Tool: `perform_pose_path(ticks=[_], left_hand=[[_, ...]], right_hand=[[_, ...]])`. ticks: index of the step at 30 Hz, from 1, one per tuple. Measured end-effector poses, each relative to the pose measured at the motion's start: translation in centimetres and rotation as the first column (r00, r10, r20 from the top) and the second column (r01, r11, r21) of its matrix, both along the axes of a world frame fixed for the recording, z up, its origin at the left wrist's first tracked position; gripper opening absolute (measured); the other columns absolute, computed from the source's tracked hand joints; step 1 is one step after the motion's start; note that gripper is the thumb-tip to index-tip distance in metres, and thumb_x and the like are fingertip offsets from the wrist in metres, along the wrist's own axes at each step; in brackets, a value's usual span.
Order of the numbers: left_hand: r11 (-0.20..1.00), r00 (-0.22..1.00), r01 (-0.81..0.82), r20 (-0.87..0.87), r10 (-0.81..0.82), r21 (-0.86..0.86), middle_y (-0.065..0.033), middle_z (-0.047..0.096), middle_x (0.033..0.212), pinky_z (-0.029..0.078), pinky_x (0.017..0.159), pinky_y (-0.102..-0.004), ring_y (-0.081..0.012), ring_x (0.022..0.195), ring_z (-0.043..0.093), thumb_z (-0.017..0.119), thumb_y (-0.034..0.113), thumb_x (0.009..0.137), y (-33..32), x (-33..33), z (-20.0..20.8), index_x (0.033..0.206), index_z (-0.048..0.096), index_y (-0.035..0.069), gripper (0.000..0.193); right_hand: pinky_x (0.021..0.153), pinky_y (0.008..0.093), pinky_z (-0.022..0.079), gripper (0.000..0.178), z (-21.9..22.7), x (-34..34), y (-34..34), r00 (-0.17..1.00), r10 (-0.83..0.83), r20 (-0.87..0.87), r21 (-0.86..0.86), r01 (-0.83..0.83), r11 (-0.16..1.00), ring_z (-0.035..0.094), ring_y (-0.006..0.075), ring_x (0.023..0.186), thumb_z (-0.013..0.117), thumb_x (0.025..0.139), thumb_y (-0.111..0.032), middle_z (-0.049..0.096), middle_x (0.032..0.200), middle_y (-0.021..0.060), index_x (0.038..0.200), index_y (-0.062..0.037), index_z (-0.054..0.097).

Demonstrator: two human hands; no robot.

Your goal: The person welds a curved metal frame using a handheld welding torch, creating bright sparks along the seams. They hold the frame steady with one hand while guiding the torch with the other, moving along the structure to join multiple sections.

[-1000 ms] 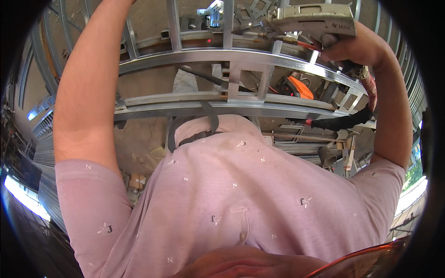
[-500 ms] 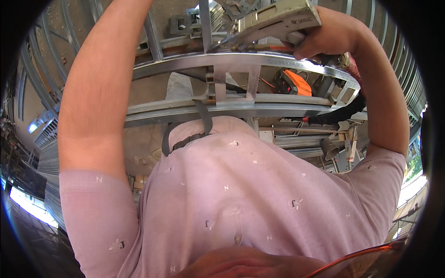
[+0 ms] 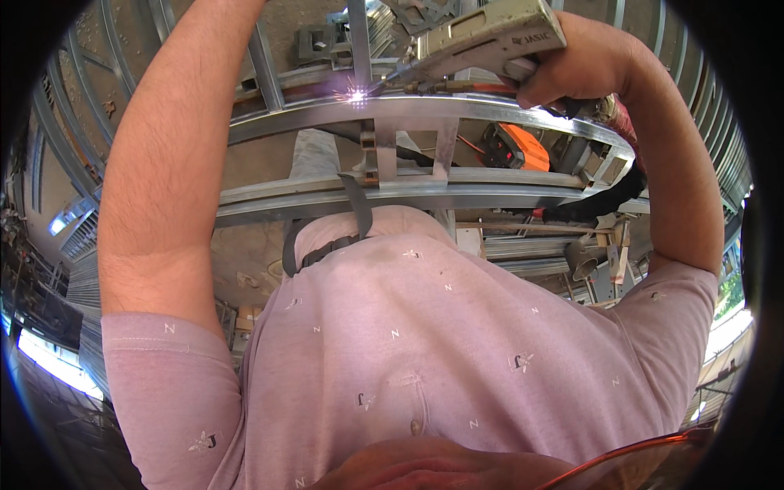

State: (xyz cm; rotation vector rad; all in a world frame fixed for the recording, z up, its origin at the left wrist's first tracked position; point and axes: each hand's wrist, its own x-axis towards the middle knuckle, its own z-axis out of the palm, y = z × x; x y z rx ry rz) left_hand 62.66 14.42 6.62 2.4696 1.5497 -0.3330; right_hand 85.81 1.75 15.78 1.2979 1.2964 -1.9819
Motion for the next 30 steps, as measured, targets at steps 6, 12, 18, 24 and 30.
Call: perform_pose_path(ticks=[6,12,18,24,30], left_hand=[[0.993,0.991,-0.055,-0.125,0.042,-0.102,-0.025,0.003,0.172,0.006,0.129,-0.0532,-0.0414,0.16,-0.002,0.076,0.077,0.068,0.4,0.8,0.8,0.166,0.008,0.004,0.141],[0.992,0.989,-0.081,-0.131,0.068,-0.098,-0.0227,0.002,0.173,0.004,0.129,-0.0538,-0.0404,0.16,-0.002,0.077,0.077,0.067,0.5,0.8,0.7,0.167,0.006,0.007,0.141],[0.998,1.0,-0.012,-0.005,0.012,0.062,-0.0208,0.003,0.174,0.004,0.128,-0.0569,-0.0418,0.16,-0.002,0.077,0.079,0.065,0.4,0.1,-1.9,0.167,0.007,0.008,0.143],[0.999,0.995,-0.03,-0.095,0.032,0.022,-0.0208,0.004,0.173,0.005,0.128,-0.0577,-0.0434,0.16,-0.003,0.077,0.08,0.064,0.7,-0.4,-1.4,0.167,0.007,0.007,0.144],[1.0,0.995,-0.027,-0.092,0.027,-0.001,-0.0215,0.005,0.173,0.006,0.128,-0.0576,-0.0441,0.159,-0.002,0.077,0.081,0.064,0.7,-0.4,-1.4,0.167,0.008,0.007,0.144]], right_hand=[[0.091,0.0353,0.057,0.062,-0.3,0.3,-0.3,0.997,-0.07,-0.015,-0.038,0.069,0.997,0.068,0.0212,0.106,0.08,0.079,-0.006,0.072,0.121,0.0136,0.139,-0.0021,0.062],[0.089,0.0354,0.058,0.06,-0.3,0.4,0.2,0.997,-0.061,-0.038,-0.08,0.058,0.995,0.069,0.021,0.105,0.079,0.08,-0.006,0.072,0.119,0.0137,0.138,-0.0021,0.062],[0.09,0.0349,0.058,0.056,0.5,0.9,0.0,0.985,-0.12,-0.12,-0.039,0.116,0.992,0.069,0.0215,0.105,0.08,0.081,-0.008,0.073,0.118,0.0143,0.135,-0.0016,0.064],[0.079,0.0339,0.06,0.041,-0.4,0.8,0.0,0.997,0.062,0.047,-0.015,-0.062,0.998,0.071,0.0194,0.092,0.08,0.084,-0.014,0.075,0.104,0.0128,0.122,-0.0013,0.071],[0.069,0.0328,0.059,0.035,-0.5,1.6,-0.2,0.998,-0.021,0.062,-0.107,0.027,0.994,0.07,0.0159,0.079,0.082,0.084,-0.016,0.075,0.092,0.009,0.114,-0.0009,0.074]])
